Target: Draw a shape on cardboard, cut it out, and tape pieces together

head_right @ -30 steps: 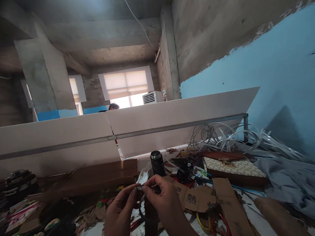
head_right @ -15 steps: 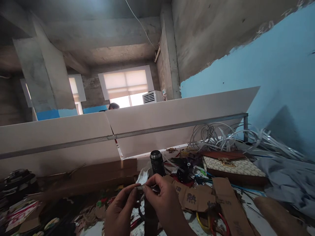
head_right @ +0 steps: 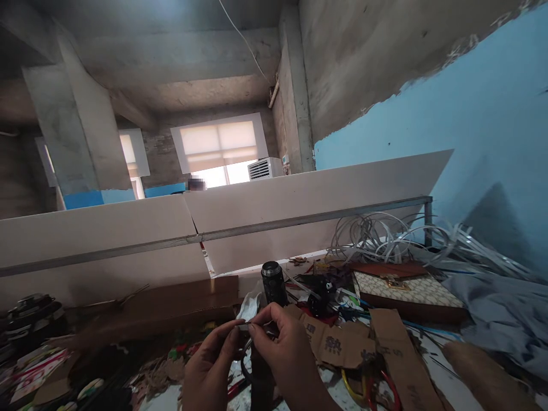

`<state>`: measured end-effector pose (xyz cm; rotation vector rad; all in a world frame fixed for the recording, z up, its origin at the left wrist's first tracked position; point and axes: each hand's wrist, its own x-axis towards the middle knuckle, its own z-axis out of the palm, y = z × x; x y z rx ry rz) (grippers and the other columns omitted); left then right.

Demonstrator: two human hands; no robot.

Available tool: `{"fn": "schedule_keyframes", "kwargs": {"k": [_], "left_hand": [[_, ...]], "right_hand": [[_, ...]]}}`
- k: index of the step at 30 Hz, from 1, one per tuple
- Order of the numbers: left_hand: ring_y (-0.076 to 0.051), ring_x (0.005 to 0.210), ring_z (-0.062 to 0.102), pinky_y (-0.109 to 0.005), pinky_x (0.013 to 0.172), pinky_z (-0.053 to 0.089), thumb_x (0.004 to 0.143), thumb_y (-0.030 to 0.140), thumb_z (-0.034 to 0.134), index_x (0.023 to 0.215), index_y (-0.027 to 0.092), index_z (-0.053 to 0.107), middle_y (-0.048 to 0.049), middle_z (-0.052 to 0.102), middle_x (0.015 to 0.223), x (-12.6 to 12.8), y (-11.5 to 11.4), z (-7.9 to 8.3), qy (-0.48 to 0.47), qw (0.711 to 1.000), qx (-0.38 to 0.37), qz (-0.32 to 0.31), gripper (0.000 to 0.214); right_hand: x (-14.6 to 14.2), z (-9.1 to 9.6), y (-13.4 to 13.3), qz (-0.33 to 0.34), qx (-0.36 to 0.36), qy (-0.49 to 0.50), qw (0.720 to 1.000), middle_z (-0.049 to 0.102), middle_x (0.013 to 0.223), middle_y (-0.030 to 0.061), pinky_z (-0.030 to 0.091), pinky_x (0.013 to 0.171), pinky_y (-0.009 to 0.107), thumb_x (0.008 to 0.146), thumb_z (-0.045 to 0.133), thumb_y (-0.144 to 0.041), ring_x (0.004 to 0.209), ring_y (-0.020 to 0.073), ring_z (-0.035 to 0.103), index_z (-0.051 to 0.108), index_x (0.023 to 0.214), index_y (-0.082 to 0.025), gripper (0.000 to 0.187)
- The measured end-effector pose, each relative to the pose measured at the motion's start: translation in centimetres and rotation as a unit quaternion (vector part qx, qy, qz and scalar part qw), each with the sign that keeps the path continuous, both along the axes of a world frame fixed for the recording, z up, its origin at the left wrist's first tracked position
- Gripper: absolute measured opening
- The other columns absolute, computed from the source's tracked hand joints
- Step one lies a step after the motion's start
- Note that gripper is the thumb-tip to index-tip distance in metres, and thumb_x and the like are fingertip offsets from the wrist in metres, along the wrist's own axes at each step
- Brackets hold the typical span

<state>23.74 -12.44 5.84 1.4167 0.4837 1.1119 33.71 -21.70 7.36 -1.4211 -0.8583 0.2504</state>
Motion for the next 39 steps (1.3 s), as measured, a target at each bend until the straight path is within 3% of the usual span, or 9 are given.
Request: {"fn": "schedule_keyframes", "kwargs": {"k": [13, 20, 29, 39], "left_hand": [[-0.025, 0.077, 0.071, -0.027, 0.068, 0.057, 0.067, 0.064, 0.084, 0.086, 0.02, 0.084, -0.0084, 0.08, 0.081, 0.0, -0.3, 0.2, -0.002, 1.0, -0.029, -0.007, 0.048], [-0.026, 0.08, 0.072, -0.028, 0.073, 0.057, 0.068, 0.063, 0.084, 0.084, 0.021, 0.084, -0.0076, 0.079, 0.077, 0.0, -0.4, 0.3, -0.008, 1.0, -0.023, -0.003, 0.045], [-0.025, 0.08, 0.071, -0.027, 0.074, 0.056, 0.069, 0.062, 0.084, 0.085, 0.022, 0.085, -0.0072, 0.08, 0.081, -0.2, -0.4, 0.4, -0.004, 1.0, -0.004, -0.006, 0.043], [-0.027, 0.086, 0.072, -0.029, 0.08, 0.056, 0.069, 0.063, 0.083, 0.085, 0.023, 0.084, -0.0072, 0.08, 0.082, -0.1, -0.2, 0.0, 0.001, 1.0, -0.026, 0.002, 0.044]], "right_hand": [[0.2, -0.4, 0.3, -0.003, 0.016, 0.005, 1.0, 0.065, 0.067, -0.0007, 0.046, 0.058, 0.028, 0.081, 0.066, -0.041, 0.065, 0.0196, 0.061, 0.063, 0.077, -0.022, 0.02], [-0.2, 0.0, 0.3, -0.019, 0.02, 0.008, 1.0, 0.067, 0.07, 0.0017, 0.048, 0.061, 0.03, 0.077, 0.066, -0.044, 0.068, 0.0219, 0.063, 0.064, 0.075, -0.021, 0.023], [0.4, -0.9, 0.2, 0.014, 0.018, 0.018, 1.0, 0.064, 0.07, -0.0007, 0.046, 0.061, 0.028, 0.085, 0.066, -0.042, 0.067, 0.0189, 0.059, 0.063, 0.08, -0.021, 0.021], [0.7, -1.0, 0.6, 0.028, 0.071, 0.071, 0.995, 0.065, 0.075, -0.0003, 0.046, 0.067, 0.03, 0.076, 0.075, -0.039, 0.074, 0.021, 0.061, 0.06, 0.078, -0.021, 0.024]]}}
